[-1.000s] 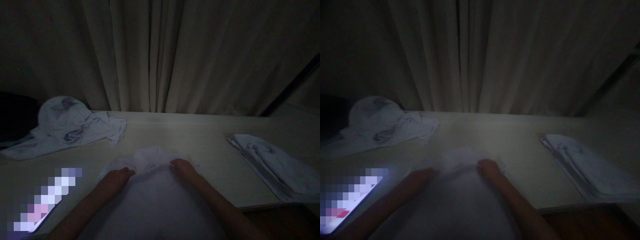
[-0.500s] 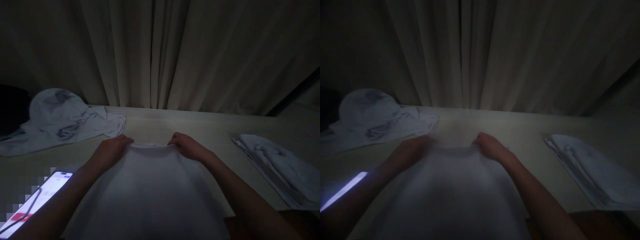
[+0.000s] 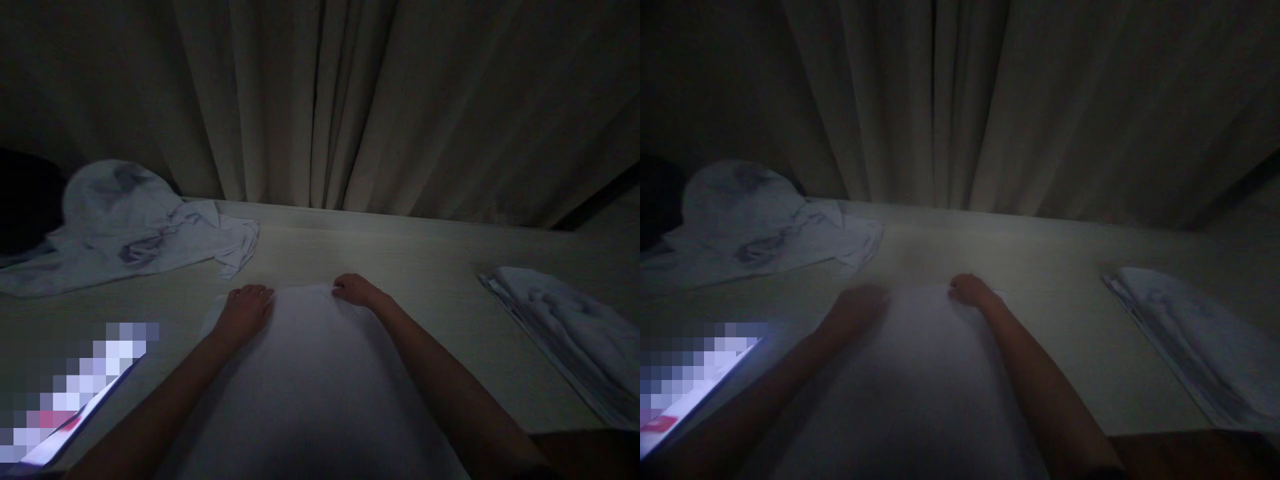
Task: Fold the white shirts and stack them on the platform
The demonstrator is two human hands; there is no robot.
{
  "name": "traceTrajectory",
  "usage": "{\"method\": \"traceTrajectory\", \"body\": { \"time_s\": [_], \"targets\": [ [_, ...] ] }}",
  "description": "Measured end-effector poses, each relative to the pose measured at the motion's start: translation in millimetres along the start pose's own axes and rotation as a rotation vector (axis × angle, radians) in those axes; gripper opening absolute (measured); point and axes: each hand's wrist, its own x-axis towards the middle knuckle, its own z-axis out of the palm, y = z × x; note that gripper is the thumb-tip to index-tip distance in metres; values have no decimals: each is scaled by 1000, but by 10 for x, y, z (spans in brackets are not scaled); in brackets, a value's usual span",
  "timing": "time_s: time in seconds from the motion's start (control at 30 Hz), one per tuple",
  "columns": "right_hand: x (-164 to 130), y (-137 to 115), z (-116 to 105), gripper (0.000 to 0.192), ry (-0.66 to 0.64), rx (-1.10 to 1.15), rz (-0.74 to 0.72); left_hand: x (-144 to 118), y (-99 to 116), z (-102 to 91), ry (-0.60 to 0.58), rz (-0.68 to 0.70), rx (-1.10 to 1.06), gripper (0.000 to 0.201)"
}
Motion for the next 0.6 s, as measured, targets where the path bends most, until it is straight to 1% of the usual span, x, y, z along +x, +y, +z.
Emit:
{"method": "traceTrajectory", "body": {
  "time_s": [0.13,0.23,0.43,0.53,0.6],
  "targets": [
    [-17,-17,-68,24,28,31,-57,-25,-135,28,-35,-57,102,36],
    [-37,-29,-120,25,51,46,-61,-39,-199,52,-51,-53,154,34],
    [1,-31,-159,28,47,69,-67,-44,-226,23,-65,-29,147,38],
    [3,-48,-135,30,45,85,-83,-6,-236,-3,-84,-45,170,36],
    [-19,-58,-117,32,51,93,-87,9,-257,-29,-61,-56,172,33]
  ]
}}
